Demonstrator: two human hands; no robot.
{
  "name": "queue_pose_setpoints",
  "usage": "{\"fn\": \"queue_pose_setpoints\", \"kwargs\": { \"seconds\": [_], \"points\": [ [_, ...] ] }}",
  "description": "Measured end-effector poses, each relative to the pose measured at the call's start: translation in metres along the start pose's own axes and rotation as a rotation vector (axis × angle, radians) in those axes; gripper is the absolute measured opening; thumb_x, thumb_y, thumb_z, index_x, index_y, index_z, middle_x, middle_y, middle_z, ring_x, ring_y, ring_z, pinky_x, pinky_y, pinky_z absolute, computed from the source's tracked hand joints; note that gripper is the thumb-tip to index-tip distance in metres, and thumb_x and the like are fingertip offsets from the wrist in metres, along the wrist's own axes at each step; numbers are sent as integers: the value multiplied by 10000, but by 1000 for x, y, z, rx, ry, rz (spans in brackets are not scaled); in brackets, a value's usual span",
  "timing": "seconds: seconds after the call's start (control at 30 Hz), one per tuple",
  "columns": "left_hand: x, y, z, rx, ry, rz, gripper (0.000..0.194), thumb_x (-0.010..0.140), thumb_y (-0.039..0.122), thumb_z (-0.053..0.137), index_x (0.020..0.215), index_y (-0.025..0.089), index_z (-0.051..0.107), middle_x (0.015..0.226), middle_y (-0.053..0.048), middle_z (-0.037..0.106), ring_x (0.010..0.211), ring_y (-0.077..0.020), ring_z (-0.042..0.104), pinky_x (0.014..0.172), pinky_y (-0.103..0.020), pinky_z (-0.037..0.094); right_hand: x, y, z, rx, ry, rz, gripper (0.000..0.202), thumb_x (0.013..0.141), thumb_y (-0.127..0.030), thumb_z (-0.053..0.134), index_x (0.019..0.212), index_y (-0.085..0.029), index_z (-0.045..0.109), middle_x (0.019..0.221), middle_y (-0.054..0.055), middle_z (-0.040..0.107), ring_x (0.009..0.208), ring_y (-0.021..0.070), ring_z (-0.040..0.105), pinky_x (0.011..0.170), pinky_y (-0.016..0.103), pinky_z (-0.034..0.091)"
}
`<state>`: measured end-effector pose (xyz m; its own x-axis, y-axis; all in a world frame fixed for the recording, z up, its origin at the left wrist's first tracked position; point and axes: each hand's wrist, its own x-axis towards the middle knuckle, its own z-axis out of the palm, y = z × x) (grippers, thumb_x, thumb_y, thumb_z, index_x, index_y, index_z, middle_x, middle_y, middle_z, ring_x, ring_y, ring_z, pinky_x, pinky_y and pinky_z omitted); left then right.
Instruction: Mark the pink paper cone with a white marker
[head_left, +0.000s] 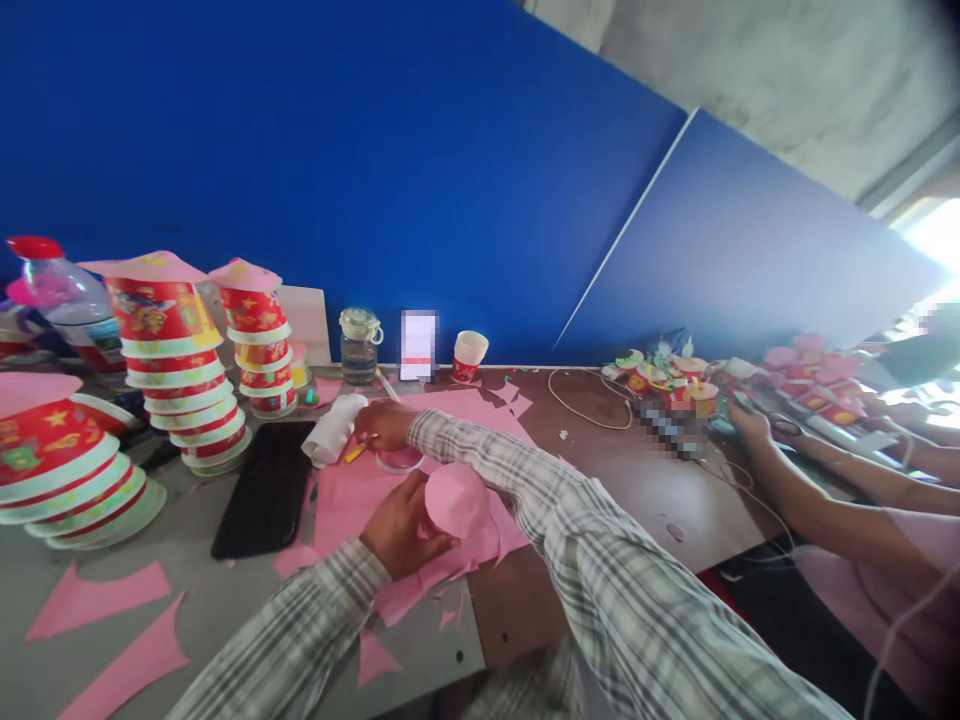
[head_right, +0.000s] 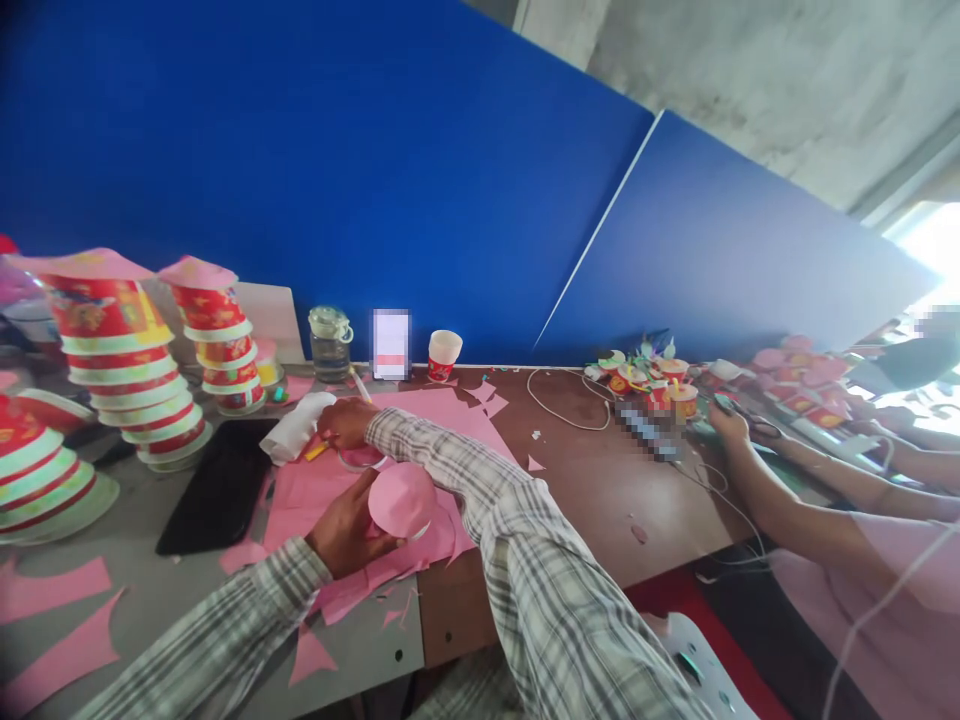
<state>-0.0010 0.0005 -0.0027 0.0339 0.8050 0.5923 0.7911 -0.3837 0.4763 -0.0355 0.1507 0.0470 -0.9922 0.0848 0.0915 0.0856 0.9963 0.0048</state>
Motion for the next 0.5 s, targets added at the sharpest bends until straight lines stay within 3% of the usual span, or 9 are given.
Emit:
{"fn": "queue_pose_setpoints", "kwargs": {
  "seconds": [0.07,0.17,0.37,0.5],
  "points": [
    [0,0,0,0,7,15,592,563,477,641,1050,187,472,892,-77,533,776,-176,548,644,-324,504,0,0,-1,51,-59,-87,140,661,-251,656,794,-209,644,947,29,647,883,127,571,791,253,400],
    [1,0,0,6,37,43,547,566,460,645,1011,186,481,848,-73,522,724,-164,542,599,-311,505,-2,1,-4,94,-76,-86,165,692,-180,623,855,-148,619,986,62,630,904,153,577,811,279,427],
    [2,0,0,8,52,47,526,572,456,640,1002,190,491,854,-76,524,725,-168,549,584,-311,510,-23,10,-23,153,16,73,240,843,-280,474,1002,-106,521,1019,93,566,907,157,569,804,347,489],
    [2,-2,3,51,58,40,555,557,493,638,995,185,494,854,-67,527,711,-163,552,574,-304,508,-46,15,-37,179,139,218,229,813,-160,414,1007,-120,529,1009,85,593,860,158,570,787,307,446]
  ]
}}
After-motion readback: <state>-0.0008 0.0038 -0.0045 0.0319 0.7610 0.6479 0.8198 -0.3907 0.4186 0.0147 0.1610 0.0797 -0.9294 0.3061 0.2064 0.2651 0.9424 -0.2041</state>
